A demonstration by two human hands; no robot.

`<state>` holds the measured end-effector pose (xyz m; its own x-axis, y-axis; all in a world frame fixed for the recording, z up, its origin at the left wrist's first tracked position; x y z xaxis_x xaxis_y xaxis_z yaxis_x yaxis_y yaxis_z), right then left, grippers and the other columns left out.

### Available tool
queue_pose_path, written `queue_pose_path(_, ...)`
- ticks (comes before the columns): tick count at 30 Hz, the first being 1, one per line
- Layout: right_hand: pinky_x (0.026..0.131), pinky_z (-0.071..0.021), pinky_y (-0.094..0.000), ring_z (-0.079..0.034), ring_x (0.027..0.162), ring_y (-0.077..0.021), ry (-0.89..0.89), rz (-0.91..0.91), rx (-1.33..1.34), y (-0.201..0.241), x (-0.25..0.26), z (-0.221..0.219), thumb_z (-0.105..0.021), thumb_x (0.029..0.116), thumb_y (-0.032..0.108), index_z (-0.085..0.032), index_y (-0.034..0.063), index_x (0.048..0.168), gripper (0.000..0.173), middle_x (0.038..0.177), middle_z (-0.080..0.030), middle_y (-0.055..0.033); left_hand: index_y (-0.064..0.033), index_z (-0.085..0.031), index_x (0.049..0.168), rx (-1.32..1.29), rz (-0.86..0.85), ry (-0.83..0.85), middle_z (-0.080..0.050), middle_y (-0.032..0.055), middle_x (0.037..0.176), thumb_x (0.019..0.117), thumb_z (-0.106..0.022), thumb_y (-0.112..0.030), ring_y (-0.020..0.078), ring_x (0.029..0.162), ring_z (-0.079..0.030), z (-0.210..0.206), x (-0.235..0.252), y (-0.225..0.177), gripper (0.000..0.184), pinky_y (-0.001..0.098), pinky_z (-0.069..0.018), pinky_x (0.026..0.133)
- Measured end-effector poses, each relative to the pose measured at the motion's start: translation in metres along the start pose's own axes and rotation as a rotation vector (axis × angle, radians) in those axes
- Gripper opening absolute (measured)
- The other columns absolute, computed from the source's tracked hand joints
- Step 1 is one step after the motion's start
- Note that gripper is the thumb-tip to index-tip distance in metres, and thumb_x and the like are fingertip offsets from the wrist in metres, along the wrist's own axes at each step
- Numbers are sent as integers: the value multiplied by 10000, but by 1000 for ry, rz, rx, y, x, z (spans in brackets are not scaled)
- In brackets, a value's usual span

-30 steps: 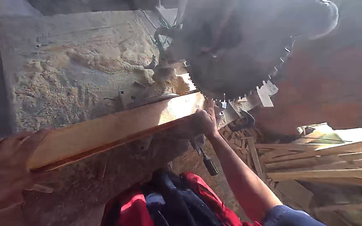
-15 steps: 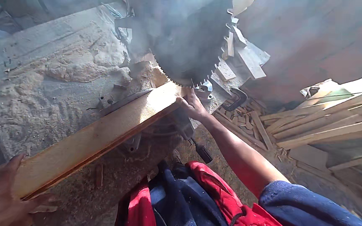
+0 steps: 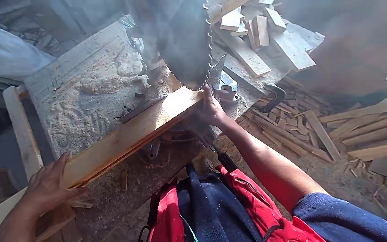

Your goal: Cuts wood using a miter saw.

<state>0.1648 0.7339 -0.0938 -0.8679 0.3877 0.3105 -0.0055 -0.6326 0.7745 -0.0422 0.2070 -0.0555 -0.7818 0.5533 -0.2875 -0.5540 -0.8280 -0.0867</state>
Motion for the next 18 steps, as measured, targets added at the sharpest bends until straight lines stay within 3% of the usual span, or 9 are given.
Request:
queue_pose_path(2, 971, -566, -545, -691, 1129, -314, -26, 3, 6, -3, 0, 0, -874, 796, 274, -135, 81, 1624, 1127, 1361, -623, -198, -213, -258, 1635, -17, -69, -82, -471, 198, 1528, 458, -912, -698, 459, 1360, -479, 16, 4, -45, 1431, 692, -363, 1101)
queue_pose_path(3, 961, -571, -551, -694, 1131, -320, -42, 12, 14, -5, -1, 0, -884, 790, 293, -123, 77, 1628, 1153, 1407, -598, -198, -174, -303, 1618, -27, -122, -151, -471, 206, 1525, 510, -883, -719, 461, 1361, -480, 22, 8, -74, 1364, 681, -370, 1107)
queue_pose_path(4, 961, -577, -548, -694, 1141, -316, -56, 9, 21, -7, -2, 1, -895, 779, 320, -106, 79, 1634, 1187, 1447, -576, -189, -124, -368, 1583, -48, -188, -222, -482, 219, 1509, 580, -882, -682, 467, 1354, -487, 29, 13, -105, 1257, 679, -383, 1109)
queue_pose_path(6, 961, -570, -556, -699, 1122, -324, -88, -49, 4, -8, -2, 4, -925, 729, 343, -100, 78, 1630, 1250, 1358, -639, -184, -80, -485, 1498, -29, -334, -360, -527, 208, 1465, 749, -762, -682, 444, 1331, -517, 36, 23, -169, 1000, 652, -420, 1084)
queue_pose_path(9, 1158, -439, -496, -615, 1283, -299, -145, -78, -39, -16, -2, 6, -948, 669, 437, -157, 29, 1616, 1300, 1368, -642, -180, -89, -631, 1375, -28, -509, -465, -584, 168, 1413, 881, -633, -671, 394, 1306, -547, 29, 43, -254, 764, 607, -456, 1067)
queue_pose_path(11, 1210, -376, -484, -579, 1332, -306, -164, -97, -25, -19, -1, 8, -961, 644, 445, -213, 6, 1602, 1292, 1399, -626, -182, -125, -671, 1336, -15, -603, -491, -592, 142, 1429, 935, -606, -615, 364, 1322, -557, 15, 62, -300, 637, 591, -459, 1080)
queue_pose_path(13, 1224, -348, -498, -540, 1370, -314, -171, -112, -2, -24, -1, 7, -964, 625, 469, -258, 11, 1596, 1285, 1425, -612, -162, -224, -649, 1382, 39, -624, -503, -575, 104, 1460, 996, -516, -595, 337, 1317, -557, 0, 78, -328, 551, 571, -457, 1063)
queue_pose_path(15, 1229, -345, -496, -535, 1381, -293, -176, -112, 9, -28, 0, 7, -959, 601, 508, -300, 11, 1581, 1281, 1401, -642, -123, -283, -608, 1430, 78, -580, -496, -556, 95, 1481, 1023, -507, -521, 357, 1324, -537, -5, 86, -338, 482, 595, -445, 1042)
queue_pose_path(18, 1263, -289, -475, -535, 1394, -247, -190, -44, 24, -35, 1, 8, -921, 607, 599, -332, -27, 1561, 1285, 1412, -642, -114, -186, -654, 1371, 103, -531, -422, -553, 123, 1466, 966, -595, -518, 383, 1318, -528, 2, 91, -348, 527, 623, -438, 1034)
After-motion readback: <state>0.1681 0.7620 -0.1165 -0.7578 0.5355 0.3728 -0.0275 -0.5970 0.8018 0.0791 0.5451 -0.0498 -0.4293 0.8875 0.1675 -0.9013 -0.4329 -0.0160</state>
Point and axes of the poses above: each hand's wrist, its own x-axis towards the middle knuckle, its own z-axis out of the back of the hand, y = z × x, the point moved 6 cm from there along x, towards the middle knuckle
